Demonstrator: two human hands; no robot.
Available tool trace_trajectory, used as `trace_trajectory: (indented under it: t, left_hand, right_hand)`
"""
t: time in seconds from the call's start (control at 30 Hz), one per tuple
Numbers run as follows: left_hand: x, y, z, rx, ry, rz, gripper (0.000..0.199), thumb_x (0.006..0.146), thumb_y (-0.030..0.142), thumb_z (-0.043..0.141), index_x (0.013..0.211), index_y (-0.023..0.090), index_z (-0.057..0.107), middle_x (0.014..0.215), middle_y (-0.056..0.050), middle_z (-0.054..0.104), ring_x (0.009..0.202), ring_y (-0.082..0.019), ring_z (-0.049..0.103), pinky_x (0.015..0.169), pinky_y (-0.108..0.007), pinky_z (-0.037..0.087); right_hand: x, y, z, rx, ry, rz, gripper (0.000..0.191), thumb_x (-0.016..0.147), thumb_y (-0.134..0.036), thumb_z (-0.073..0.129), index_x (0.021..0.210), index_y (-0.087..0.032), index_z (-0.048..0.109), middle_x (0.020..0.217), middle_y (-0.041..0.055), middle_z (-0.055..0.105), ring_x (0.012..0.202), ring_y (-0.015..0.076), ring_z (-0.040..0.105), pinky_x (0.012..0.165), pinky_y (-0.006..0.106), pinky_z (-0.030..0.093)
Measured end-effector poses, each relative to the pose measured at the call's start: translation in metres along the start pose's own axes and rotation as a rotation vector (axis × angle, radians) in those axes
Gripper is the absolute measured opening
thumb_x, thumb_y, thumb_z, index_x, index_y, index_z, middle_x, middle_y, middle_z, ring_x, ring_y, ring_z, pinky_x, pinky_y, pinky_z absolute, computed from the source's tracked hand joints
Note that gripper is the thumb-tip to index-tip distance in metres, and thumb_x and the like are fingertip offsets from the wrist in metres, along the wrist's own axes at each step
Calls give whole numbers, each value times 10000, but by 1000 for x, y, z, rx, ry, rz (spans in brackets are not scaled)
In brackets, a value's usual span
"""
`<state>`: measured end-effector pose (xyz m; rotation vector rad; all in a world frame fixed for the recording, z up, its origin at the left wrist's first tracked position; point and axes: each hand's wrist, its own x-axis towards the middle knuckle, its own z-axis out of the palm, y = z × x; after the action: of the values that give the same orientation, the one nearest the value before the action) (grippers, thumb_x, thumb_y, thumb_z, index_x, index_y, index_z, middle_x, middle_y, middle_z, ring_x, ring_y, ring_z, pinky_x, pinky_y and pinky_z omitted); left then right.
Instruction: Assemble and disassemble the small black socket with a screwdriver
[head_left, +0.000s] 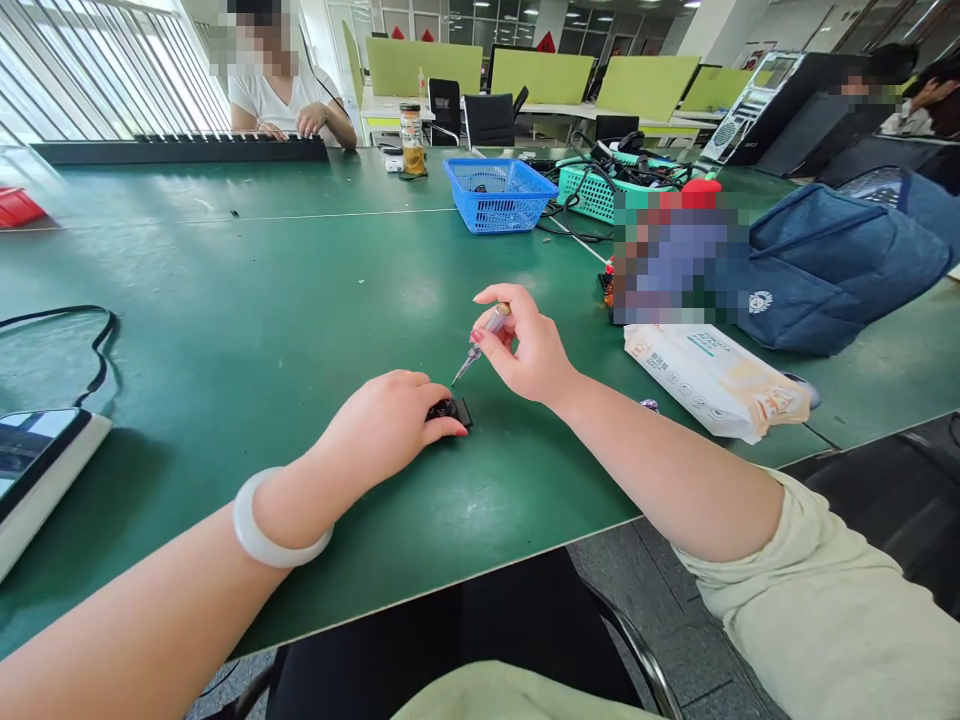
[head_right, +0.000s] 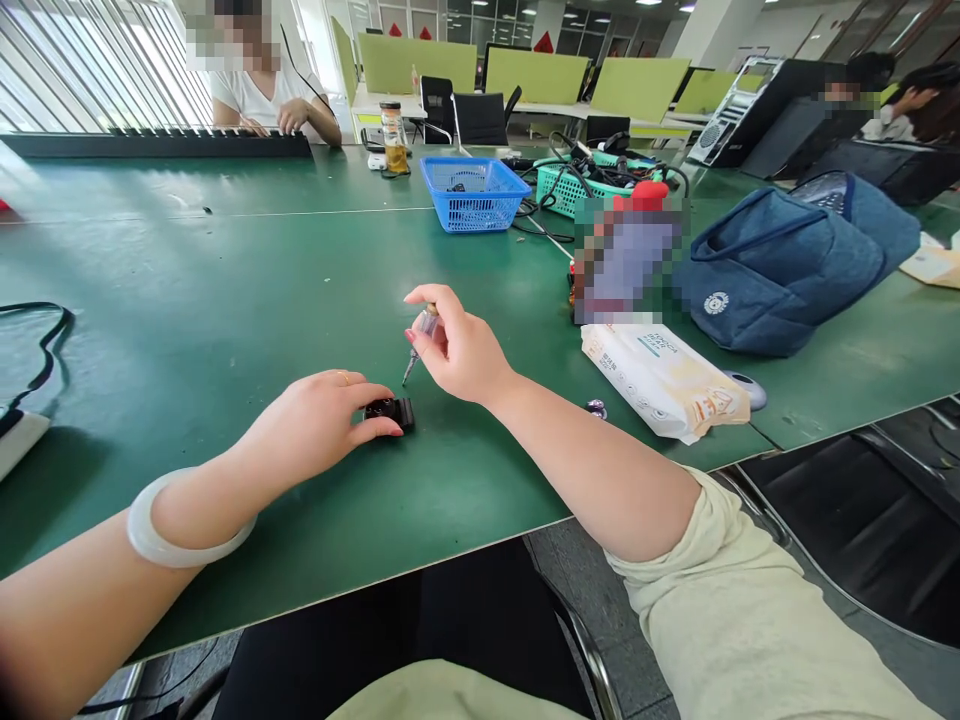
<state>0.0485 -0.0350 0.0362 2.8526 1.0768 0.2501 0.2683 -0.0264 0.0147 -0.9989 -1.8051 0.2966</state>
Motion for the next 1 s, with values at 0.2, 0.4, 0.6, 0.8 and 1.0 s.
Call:
trace_trajectory:
  t: [0.2,0.4,0.6,0.8,1.0]
  left_hand:
    - [-3,0,-1,-134,-55,-36,478,854,588,690,1136,204,729,1033,-86,710,967,-284,666,887,-407,539]
    - [-4,-10,-2,-344,-86,-92,353,825,438,685,1113,238,721,1105,-46,720,1020,-268,652,920,-415,527]
    - [-1,-11,6,-378,-57,-72,322,852,447,638,1097,256,723,1030,-27,734,974,-256,636,895,-419,510]
    - [-1,-13,12,-394,-54,-32,355,852,481,659,1111,245,715,1071,-45,725,1010,-263,622,919,-423,505]
    - [-1,-14,12,-390,-51,-15,352,849,469,671,1110,236,707,1073,-56,722,1013,-267,619,923,-431,507]
  right_hand:
    - [-2,-8,-1,-34,-98,-46,348,937,-263,578,1249,-245,428,869,-13,688,632,117,587,587,259,474]
    - [-1,-7,0,98,77,12,326,992,-436,555,1229,-264,412,829,-15,644,574,112,564,543,276,478]
    - [2,-3,0,312,170,114,385,977,-592,537,1159,-283,397,721,-58,528,463,96,509,464,286,473]
    - [1,-9,2,374,135,120,422,940,-624,582,1111,-278,409,701,-66,511,444,90,490,449,285,464]
    - [2,-11,1,400,157,97,397,943,-590,599,1092,-275,409,688,-69,507,446,89,491,449,274,458]
